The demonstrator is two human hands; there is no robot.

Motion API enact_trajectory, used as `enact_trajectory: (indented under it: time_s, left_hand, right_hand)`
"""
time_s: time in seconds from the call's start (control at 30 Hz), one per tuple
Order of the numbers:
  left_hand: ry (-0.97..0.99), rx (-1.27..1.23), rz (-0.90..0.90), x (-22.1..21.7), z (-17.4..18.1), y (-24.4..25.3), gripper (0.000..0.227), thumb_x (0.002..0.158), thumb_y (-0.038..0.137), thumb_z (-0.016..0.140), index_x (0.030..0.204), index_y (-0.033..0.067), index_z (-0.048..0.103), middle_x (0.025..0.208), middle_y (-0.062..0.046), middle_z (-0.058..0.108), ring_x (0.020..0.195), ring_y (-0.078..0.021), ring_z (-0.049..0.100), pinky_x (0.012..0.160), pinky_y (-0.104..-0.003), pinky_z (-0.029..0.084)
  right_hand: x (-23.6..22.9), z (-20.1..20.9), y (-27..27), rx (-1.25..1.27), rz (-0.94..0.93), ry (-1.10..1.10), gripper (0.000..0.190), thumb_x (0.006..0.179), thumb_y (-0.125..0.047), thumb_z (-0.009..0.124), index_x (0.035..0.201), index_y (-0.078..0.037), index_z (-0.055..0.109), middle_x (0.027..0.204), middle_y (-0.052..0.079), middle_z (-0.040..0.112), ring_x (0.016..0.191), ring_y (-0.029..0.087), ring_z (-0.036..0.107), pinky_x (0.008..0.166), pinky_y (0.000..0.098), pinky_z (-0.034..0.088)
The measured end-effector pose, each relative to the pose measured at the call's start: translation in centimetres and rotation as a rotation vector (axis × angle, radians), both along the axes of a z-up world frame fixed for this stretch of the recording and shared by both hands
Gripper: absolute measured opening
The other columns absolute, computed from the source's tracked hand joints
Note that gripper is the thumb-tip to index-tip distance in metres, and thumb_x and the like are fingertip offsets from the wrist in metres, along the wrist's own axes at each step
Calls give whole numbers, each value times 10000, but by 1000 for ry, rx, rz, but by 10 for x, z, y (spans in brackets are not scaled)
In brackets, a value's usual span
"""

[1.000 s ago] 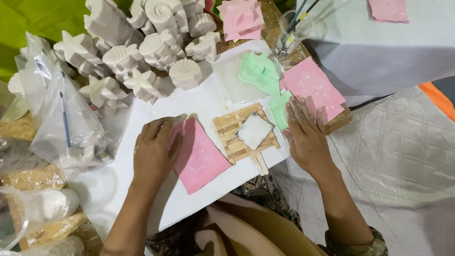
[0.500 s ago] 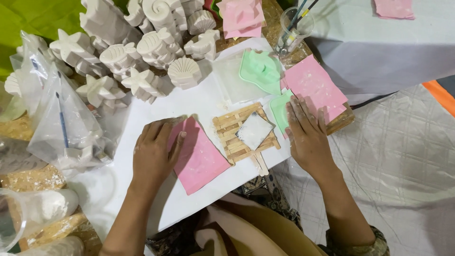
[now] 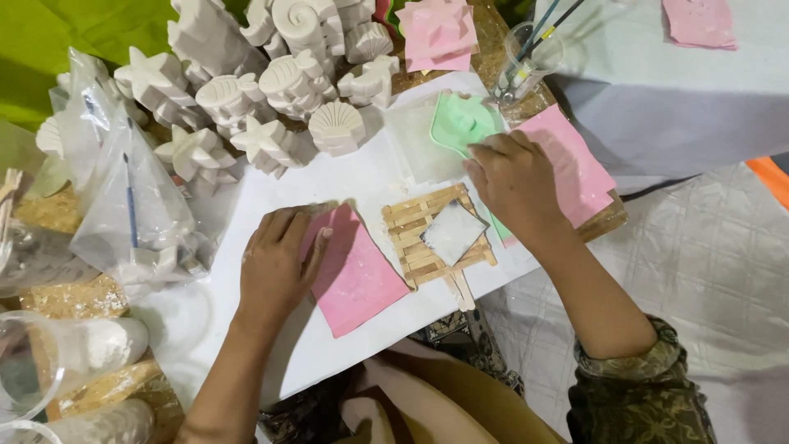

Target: Trimming and refining the edges of small molded dough shapes using a thin tool and occasionally mixing materials.

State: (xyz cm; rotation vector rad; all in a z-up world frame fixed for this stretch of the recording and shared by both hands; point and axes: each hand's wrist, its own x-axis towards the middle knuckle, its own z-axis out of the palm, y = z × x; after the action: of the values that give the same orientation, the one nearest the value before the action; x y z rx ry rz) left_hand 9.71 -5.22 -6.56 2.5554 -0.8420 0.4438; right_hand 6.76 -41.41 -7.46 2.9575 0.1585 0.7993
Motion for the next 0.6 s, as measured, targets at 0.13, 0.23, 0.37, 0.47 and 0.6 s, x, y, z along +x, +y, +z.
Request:
enact_trajectory:
  time_s: [0.13, 0.23, 0.37, 0.47, 0.6]
  left_hand:
    - [-6, 8, 7, 1, -7, 2, 367, 1026, 402, 581, 1048, 68, 733, 951, -119, 701, 1041, -313, 703, 809, -407, 585]
    - [-4, 2, -12, 1, -5, 1, 374, 1025, 412, 568, 1052, 78, 733, 948, -111, 704, 1038, -304, 704, 805, -404, 588]
    - [-21, -16, -51, -2, 4, 0, 366, 1020, 408, 565, 1066, 90, 740, 931, -96, 701, 1011, -291, 702, 778, -393, 588]
    - [-35, -19, -50, -4, 6, 0, 345, 1015, 398, 574, 1079, 101, 737, 926, -87, 702, 1000, -284, 701, 773, -389, 586]
    - [-83, -45, -66, -5, 13, -1, 289, 1036, 317, 533, 1170, 114, 690, 1030, -29, 670, 937, -232, 632, 688, -378, 530]
  right_hand:
    - [23, -17, -3, -88, 40, 117, 127, 924, -245, 737, 936, -126, 778, 772, 36, 669, 689, 187, 703, 651, 261, 572]
    - [32, -16, -5, -151, 12, 177, 106, 892, -156, 751, 795, -122, 723, 697, 20, 619, 596, 168, 679, 596, 236, 560]
    - [34, 23, 7, -219, 30, 144, 127, 811, -107, 797, 736, -83, 698, 614, 51, 596, 557, 194, 671, 544, 272, 560]
    - [45, 53, -1, -334, -33, -11, 156, 851, -160, 791, 751, -116, 680, 603, 15, 566, 548, 164, 640, 552, 233, 540]
    - [65, 89, -30, -222, -68, -185, 132, 795, -98, 711, 782, -176, 606, 692, -48, 552, 572, 129, 526, 430, 292, 375]
